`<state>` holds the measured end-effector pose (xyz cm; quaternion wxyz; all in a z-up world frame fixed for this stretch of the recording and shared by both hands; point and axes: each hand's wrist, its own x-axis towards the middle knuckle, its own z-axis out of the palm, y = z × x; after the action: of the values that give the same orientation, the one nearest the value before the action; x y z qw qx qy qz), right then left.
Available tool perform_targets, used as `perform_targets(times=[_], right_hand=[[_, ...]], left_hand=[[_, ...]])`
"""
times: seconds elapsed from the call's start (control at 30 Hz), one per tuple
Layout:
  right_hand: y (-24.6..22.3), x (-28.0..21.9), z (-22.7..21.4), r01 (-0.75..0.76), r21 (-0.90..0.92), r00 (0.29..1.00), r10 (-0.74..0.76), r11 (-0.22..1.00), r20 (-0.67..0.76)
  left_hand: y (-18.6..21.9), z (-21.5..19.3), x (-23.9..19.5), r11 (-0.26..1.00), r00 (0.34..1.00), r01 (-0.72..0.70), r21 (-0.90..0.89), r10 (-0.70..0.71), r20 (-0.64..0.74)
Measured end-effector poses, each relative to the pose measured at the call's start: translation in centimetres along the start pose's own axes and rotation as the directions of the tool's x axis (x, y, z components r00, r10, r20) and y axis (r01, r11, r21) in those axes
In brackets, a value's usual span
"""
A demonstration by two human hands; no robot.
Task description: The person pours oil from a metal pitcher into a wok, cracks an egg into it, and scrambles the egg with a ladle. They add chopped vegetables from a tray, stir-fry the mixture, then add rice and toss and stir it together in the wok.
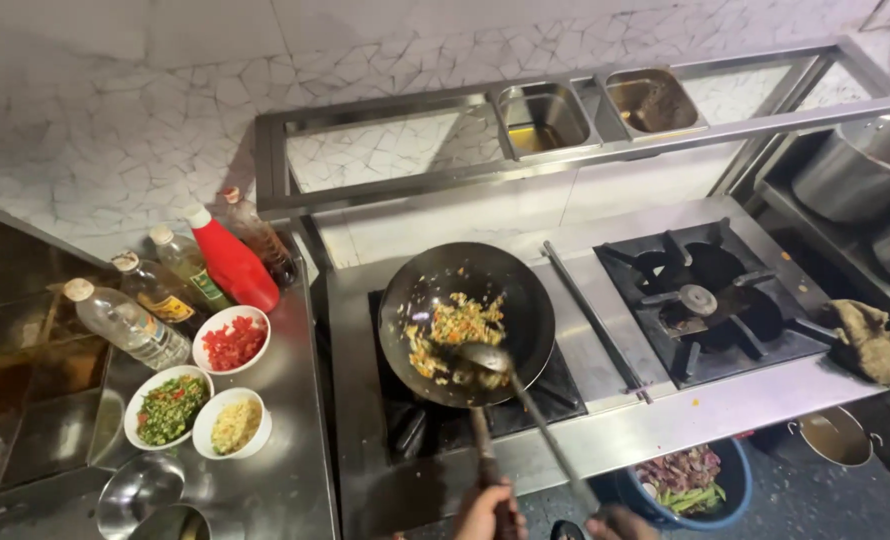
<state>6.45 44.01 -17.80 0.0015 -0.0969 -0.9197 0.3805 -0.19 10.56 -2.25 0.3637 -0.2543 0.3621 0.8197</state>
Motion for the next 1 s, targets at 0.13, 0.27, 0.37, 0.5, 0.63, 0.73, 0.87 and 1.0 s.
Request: perform_targets(times=[0.13,0.27,0.37,0.5,0.63,0.73,0.87,1.0], right_hand=[[3.1,-3.4,8.9,0.103,0.298,0.983,-0.052,0.949,-0.174],[-7.4,-1.4,-0.5,-0.248,0.271,0.964,0.211,0.930,0.161],[-16.0,-2.4,-9.9,-0.317,0.132,0.926,0.277,0.939,0.256],[-1.1,-1.6,-10.4,-0.090,0.203,0.992,0.071,0.975,0.100],[-1.1,-2.8,-16.8,-0.003,0.313,0.999,-0.012,0.950,0.046],[-14.1,-2.8,-24.6,-0.147,0.337,0.975,0.079,0.930,0.207],[-20.4,-4.7,-28.0,-0.244,0.241,0.947,0.179,0.939,0.265],[-13.5,-5.5,-26.0,0.022,0.332,0.987,-0.073,0.943,0.142]], left_hand=[[-0.4,5.3,-1.8,0.992,0.991,0.033,-0.121,-0.048,-0.127],[-0.3,4.7,-0.7,0.998,0.981,-0.043,0.047,0.051,-0.186],[-1.1,2.9,-0.2,0.958,0.965,-0.117,0.262,0.172,-0.199],[-3.5,1.7,-4.1,0.951,0.957,-0.179,0.254,0.228,-0.178],[-5.3,6.4,-9.3,0.941,0.948,-0.222,0.255,0.269,-0.171],[-3.8,11.4,-10.7,0.937,0.941,-0.253,0.240,0.296,-0.162],[-4.5,10.5,-9.8,0.935,0.943,-0.248,0.255,0.293,-0.157],[-5.8,11.3,-13.4,0.910,0.919,-0.264,0.319,0.338,-0.201]])
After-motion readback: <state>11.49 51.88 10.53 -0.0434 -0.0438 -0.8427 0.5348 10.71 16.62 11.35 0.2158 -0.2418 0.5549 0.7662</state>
